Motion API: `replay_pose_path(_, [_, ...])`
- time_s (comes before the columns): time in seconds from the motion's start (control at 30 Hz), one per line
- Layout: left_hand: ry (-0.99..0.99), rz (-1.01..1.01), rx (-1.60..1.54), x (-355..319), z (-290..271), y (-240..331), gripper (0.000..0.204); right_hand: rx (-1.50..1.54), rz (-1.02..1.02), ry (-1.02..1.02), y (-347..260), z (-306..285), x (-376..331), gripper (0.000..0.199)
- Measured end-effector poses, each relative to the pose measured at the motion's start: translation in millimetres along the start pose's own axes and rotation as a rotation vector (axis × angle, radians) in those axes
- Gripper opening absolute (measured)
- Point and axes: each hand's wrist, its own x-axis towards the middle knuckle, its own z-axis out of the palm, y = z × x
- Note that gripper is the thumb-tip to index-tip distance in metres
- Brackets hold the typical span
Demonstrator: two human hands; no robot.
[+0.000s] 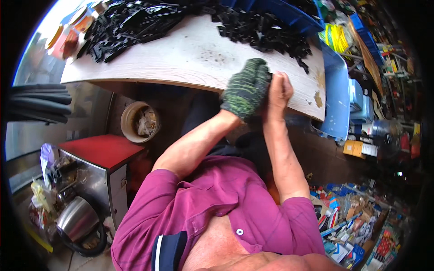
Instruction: Sorting and inspecting black plastic components on a workbench.
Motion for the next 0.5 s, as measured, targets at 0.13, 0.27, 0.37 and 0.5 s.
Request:
replay_pose_path(0.13, [-0.023, 0.149, 0.051, -0.2, -2.0, 9.3, 0.027, 0.178, 0.08, -0.009, 6.7, -13.9, 3.3, 0.026])
replay_pose_path(0.27, [-0.055, -0.174, -0.086, 6.6, -52.3, 7.0, 0.035, 0.205, 0.231, -0.098, -13.5, -5.0, -4.3, 0.028])
replay_pose_path(0.37, [0.347, 0.037, 0.362, 25.5, -110.6, -68.0, 0.034, 0.256, 0.313, -0.006, -13.0, -3.4, -0.1, 0.034])
replay_pose_path(0.5, [0.186, -0.228, 0.835, 40.3, -183.9, -106.7, 0.029, 0.342, 0.382, 0.012, -9.3, -10.8, 9.7, 0.036])
